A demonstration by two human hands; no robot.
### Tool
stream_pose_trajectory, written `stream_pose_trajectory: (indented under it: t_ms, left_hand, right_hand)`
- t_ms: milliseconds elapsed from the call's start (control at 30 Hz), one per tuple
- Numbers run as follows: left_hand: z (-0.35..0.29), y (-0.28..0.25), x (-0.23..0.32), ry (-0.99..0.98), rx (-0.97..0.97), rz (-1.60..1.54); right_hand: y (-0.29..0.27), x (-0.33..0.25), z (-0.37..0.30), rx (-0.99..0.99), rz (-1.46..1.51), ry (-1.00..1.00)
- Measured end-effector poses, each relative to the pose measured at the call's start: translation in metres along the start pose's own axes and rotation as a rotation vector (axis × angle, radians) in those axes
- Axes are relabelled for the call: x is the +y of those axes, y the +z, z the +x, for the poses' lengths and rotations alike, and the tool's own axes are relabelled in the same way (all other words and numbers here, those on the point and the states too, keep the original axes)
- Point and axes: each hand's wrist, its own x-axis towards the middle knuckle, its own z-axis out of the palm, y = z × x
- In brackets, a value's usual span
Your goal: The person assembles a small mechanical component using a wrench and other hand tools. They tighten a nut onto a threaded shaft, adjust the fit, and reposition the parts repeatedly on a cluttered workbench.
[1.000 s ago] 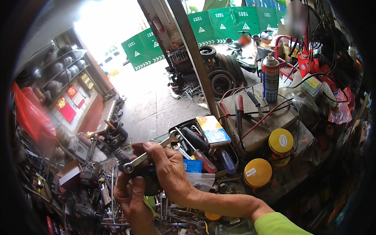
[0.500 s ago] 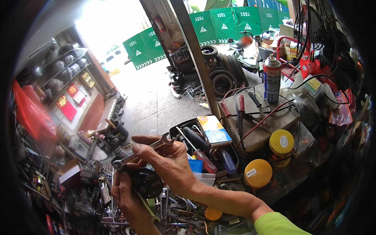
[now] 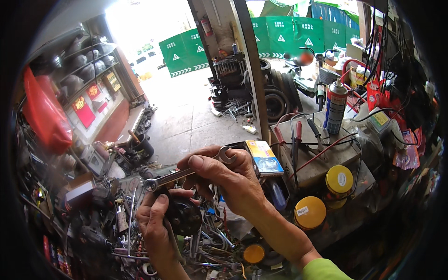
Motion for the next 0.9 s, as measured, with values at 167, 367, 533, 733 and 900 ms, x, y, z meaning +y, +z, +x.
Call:
stream_pose_trajectory:
  t_ms: [167,367,533,733,900]
  left_hand:
    - [-0.002,-0.002,-0.004,0.06,-0.073,0.053]
    - [-0.002,-0.013,-0.012,0.169,-0.155,0.382]
    - [-0.002,-0.015,-0.012,0.254,-0.21,0.543]
    - [-0.006,-0.01,-0.007,0.196,-0.062,0.439]
    - [-0.004,-0.006,-0.013,0.221,-0.032,0.418]
  right_hand:
    - [-0.011,-0.004,0.006,-0.073,-0.316,0.002]
    - [-0.021,-0.026,0.003,-0.135,-0.296,0.068]
    - [-0.027,-0.041,0.003,-0.14,-0.566,0.01]
    - [-0.021,-0.029,0.001,-0.06,-0.518,0.008]
    - [-0.025,-0.027,0.002,-0.051,-0.49,0.035]
